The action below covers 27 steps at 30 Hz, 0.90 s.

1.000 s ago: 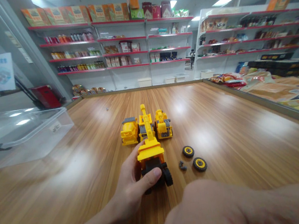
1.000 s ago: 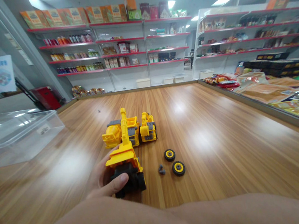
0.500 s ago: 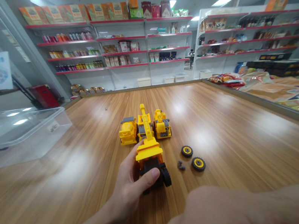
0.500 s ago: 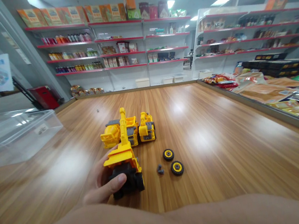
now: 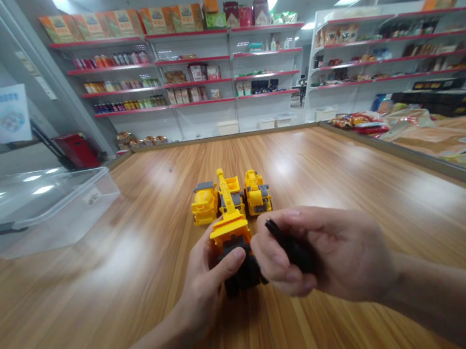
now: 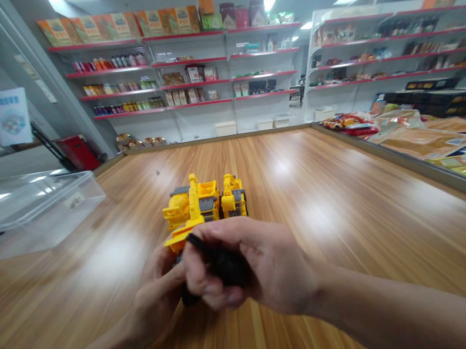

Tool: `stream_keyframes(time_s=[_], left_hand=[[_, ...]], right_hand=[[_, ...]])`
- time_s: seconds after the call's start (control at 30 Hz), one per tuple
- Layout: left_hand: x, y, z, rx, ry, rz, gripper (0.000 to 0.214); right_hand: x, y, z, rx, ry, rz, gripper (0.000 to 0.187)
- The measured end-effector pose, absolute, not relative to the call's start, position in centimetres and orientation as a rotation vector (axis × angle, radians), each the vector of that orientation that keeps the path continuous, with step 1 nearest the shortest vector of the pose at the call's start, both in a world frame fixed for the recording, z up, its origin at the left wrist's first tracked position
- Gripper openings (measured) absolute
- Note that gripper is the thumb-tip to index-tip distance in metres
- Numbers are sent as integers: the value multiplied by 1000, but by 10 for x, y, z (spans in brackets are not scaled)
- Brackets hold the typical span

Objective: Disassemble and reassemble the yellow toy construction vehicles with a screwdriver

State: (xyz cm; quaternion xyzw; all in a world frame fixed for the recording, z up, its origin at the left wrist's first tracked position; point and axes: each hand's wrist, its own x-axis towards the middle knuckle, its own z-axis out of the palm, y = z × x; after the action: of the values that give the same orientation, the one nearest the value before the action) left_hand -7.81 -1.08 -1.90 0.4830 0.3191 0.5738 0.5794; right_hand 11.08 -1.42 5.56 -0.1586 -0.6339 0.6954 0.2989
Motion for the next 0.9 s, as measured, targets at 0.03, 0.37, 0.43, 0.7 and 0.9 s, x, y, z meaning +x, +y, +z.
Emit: stream_keyframes(time_s=[0.03,0.37,0.43,0.7,0.9], left_hand=[[-78,-10,-21,1120,752,1336,34],[-80,-13,-19,903,693,1348,26],[-81,-14,-17,885,678,1358,25],[-79,-16,-13,906,646,1340,22],[-80,-17,-14,938,669,1346,26]], right_hand=[[117,-11,48,-510,-1726,1734,38],[135,-9,15,-956,-2475,474,15],[134,-9,14,-937,-2484,471,15],[135,-12,10,-830,-2447,534,12],[133,-15,6,-844,-2467,540,12]])
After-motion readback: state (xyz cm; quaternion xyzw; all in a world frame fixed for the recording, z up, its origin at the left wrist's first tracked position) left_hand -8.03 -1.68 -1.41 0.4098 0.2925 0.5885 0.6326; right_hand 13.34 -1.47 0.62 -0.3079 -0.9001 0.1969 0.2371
